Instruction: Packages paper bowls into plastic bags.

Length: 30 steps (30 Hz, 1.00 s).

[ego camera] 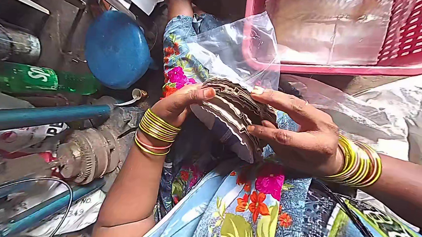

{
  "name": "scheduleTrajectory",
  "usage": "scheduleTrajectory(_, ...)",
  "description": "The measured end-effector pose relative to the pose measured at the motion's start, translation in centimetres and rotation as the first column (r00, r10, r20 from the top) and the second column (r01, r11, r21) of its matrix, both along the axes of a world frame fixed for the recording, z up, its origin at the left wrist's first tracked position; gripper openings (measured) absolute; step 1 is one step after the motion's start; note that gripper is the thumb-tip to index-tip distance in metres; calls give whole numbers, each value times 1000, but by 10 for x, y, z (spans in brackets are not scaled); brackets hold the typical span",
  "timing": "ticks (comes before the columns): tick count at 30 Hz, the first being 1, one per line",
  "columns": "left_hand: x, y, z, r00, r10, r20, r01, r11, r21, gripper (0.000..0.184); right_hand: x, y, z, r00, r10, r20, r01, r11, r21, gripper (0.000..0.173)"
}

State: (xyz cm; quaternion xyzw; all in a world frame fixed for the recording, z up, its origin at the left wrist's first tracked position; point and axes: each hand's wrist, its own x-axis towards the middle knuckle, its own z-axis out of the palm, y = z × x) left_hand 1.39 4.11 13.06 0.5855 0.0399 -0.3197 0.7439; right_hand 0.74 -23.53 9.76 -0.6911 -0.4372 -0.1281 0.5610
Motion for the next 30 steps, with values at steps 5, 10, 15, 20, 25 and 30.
scheduleTrajectory(5,-1,6,4,998,-55,-31,54,998,-15,38,1,0,-2,1000,4,16,-4,1000,11,15)
scheduleTrajectory(10,-6,11,0,997,-71,-25,70,996,-49,51,0,-1,-4,1000,11,-9,-10,999,30,13)
scheduleTrajectory(15,-7,12,-1,996,-78,-32,77,996,-52,55,-1,-1,-2,1000,2,-29,-1,1000,4,16)
scheduleTrajectory(20,-4,9,0,996,-63,-59,59,996,-65,60,1,-2,3,1000,-8,-16,7,998,-61,21)
scheduleTrajectory(25,-2,6,1,995,-63,-80,60,997,-48,62,3,-3,4,1000,-19,-16,17,994,-108,22)
scheduleTrajectory(30,-3,2,3,996,-50,-72,50,999,-7,59,4,-2,6,995,-55,-86,45,993,-105,18)
